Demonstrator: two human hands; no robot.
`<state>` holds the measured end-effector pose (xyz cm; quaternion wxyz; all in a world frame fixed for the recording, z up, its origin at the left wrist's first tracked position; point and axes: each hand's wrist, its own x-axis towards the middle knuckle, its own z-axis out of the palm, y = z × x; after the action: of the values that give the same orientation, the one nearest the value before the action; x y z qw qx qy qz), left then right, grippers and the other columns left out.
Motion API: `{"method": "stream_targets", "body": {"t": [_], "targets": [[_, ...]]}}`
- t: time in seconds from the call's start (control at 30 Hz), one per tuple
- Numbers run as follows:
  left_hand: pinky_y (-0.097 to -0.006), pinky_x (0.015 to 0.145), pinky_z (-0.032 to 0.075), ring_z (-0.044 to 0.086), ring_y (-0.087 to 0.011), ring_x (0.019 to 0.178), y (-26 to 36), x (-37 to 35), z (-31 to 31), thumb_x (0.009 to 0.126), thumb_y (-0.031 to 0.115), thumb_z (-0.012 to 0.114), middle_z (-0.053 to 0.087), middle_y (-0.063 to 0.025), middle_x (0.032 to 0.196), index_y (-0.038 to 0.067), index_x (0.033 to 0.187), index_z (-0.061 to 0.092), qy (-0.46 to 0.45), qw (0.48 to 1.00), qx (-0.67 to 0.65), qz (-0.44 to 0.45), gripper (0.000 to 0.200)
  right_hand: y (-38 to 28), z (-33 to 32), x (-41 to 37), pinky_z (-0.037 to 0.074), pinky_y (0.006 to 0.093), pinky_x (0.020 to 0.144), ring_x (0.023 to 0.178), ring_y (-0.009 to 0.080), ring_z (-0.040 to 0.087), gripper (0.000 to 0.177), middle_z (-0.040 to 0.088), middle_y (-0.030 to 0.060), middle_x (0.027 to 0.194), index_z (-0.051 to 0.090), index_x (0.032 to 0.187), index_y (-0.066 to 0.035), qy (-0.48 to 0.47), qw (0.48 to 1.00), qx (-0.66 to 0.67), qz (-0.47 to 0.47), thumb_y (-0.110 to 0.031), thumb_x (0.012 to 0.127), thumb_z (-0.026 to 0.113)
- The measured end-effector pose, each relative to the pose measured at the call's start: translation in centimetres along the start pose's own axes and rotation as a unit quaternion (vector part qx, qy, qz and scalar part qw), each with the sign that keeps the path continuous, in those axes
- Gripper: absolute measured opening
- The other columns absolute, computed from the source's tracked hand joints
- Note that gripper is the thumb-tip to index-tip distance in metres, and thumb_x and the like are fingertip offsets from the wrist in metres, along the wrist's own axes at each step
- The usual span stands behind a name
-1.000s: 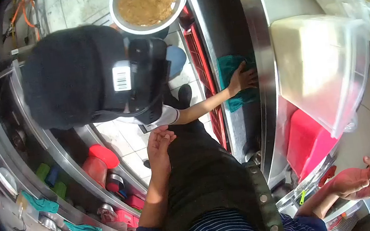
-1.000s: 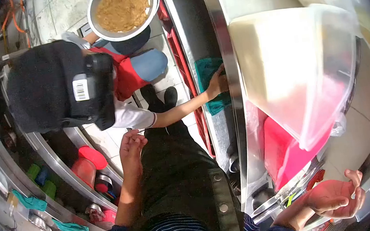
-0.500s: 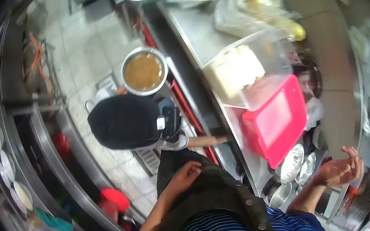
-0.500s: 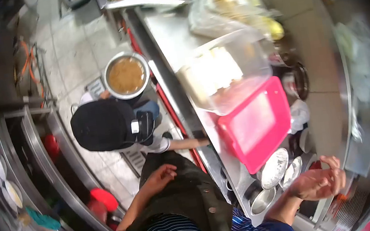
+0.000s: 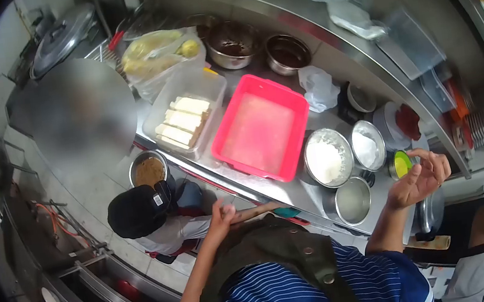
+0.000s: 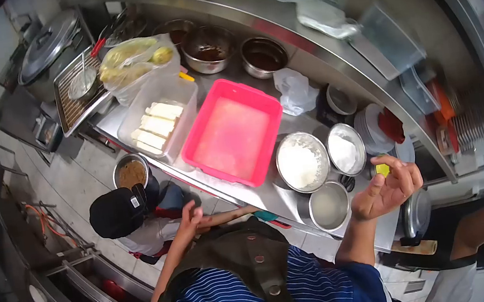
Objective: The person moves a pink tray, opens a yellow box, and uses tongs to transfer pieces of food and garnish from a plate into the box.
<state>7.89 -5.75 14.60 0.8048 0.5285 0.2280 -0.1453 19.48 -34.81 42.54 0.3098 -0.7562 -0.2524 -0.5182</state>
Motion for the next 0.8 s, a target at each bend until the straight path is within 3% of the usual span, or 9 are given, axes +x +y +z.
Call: {"method": "stream_targets", "body": {"t": [0.1,0.17,0.2,0.27,0.3,0.37,0.47,0.6,0.8], "targets": [[-0.039,0.068,0.049,0.055,-0.0265,0.086,4.0,3.6,5.4,0.076,0.04,0.06,0.038,-0.0177,0.115,0.007,0.128,0.009,0.036,0.999,-0.009,-0.038,0.08,2.8,-5.4,-2.0,0.039,0.032,0.069,0.072,0.0178,0.049,0.028,0.032,0.0122,0.101,0.037,0.108,-0.001,0.014,0.998,-0.037,0.045,-0.014,0.083,0.043],[-0.0414,0.063,0.05,0.058,-0.0283,0.074,6.0,6.7,8.5,0.074,0.04,0.062,0.047,-0.0193,0.104,0.002,0.124,0.023,0.102,0.989,-0.095,-0.055,0.074,4.7,-9.0,-3.3,0.039,0.0292,0.068,0.074,0.0155,0.045,0.029,0.035,0.0128,0.103,0.038,0.109,0.0,0.007,0.997,-0.03,0.069,-0.008,0.082,0.043],[-0.0414,0.063,0.05,0.058,-0.0283,0.074,6.2,8.1,9.1,0.074,0.04,0.062,0.047,-0.0193,0.104,0.002,0.124,0.023,0.11,0.988,-0.094,-0.051,0.074,5.3,-10.5,-4.1,0.039,0.0279,0.068,0.075,0.015,0.044,0.029,0.036,0.0124,0.101,0.038,0.109,0.0,0.001,0.989,-0.006,0.145,-0.006,0.081,0.043],[-0.0429,0.058,0.051,0.057,-0.0287,0.062,5.7,10.9,8.7,0.072,0.024,0.063,0.053,-0.0162,0.081,-0.005,0.102,0.041,0.135,0.979,-0.146,-0.05,0.047,6.8,-13.4,-6.4,0.039,0.0245,0.065,0.074,0.0131,0.043,0.029,0.04,0.0104,0.097,0.038,0.109,0.002,-0.021,0.955,0.062,0.288,0.0,0.08,0.043],[-0.0429,0.058,0.051,0.057,-0.0287,0.062,5.4,11.9,8.4,0.072,0.024,0.063,0.053,-0.0162,0.081,-0.005,0.102,0.041,0.149,0.977,-0.146,-0.041,0.047,7.4,-14.5,-7.6,0.039,0.0245,0.065,0.074,0.0131,0.043,0.029,0.04,0.0104,0.097,0.038,0.109,0.002,-0.021,0.954,0.078,0.289,0.0,0.08,0.043],[-0.0397,0.05,0.05,0.054,-0.026,0.052,4.5,13.0,7.7,0.066,0.009,0.058,0.051,-0.0114,0.063,-0.004,0.077,0.047,0.19,0.97,-0.15,-0.019,0.02,8.4,-15.9,-9.4,0.039,0.0225,0.062,0.072,0.0112,0.043,0.028,0.041,0.0094,0.094,0.039,0.109,0.001,-0.044,0.901,0.102,0.419,0.0,0.081,0.043],[-0.0314,0.039,0.043,0.048,-0.0218,0.045,4.5,11.1,8.7,0.062,0.004,0.054,0.048,-0.0098,0.06,-0.002,0.068,0.048,0.206,0.962,-0.179,0.01,0.011,8.6,-16.7,-10.8,0.039,0.0212,0.059,0.069,0.0097,0.043,0.027,0.042,0.0086,0.093,0.039,0.108,0.001,-0.06,0.89,0.129,0.434,0.001,0.082,0.042],[-0.0322,0.036,0.046,0.052,-0.0214,0.043,2.7,9.3,7.6,0.063,0.005,0.054,0.048,-0.0073,0.057,-0.003,0.07,0.049,0.203,0.963,-0.175,0.02,0.011,8.3,-16.9,-10.6,0.039,0.0214,0.06,0.066,0.0092,0.043,0.026,0.043,0.0083,0.091,0.039,0.108,0.001,-0.07,0.896,0.163,0.407,0.0,0.082,0.043],[-0.0413,0.051,0.053,0.059,-0.0261,0.054,2.2,0.6,7.8,0.064,0.002,0.052,0.056,-0.014,0.067,-0.005,0.076,0.051,0.253,0.947,-0.196,0.038,0.015,7.0,-15.7,-9.7,0.038,0.0204,0.059,0.065,0.0088,0.043,0.026,0.044,0.0081,0.092,0.041,0.108,0.001,-0.055,0.911,0.17,0.372,-0.002,0.083,0.044]]}}
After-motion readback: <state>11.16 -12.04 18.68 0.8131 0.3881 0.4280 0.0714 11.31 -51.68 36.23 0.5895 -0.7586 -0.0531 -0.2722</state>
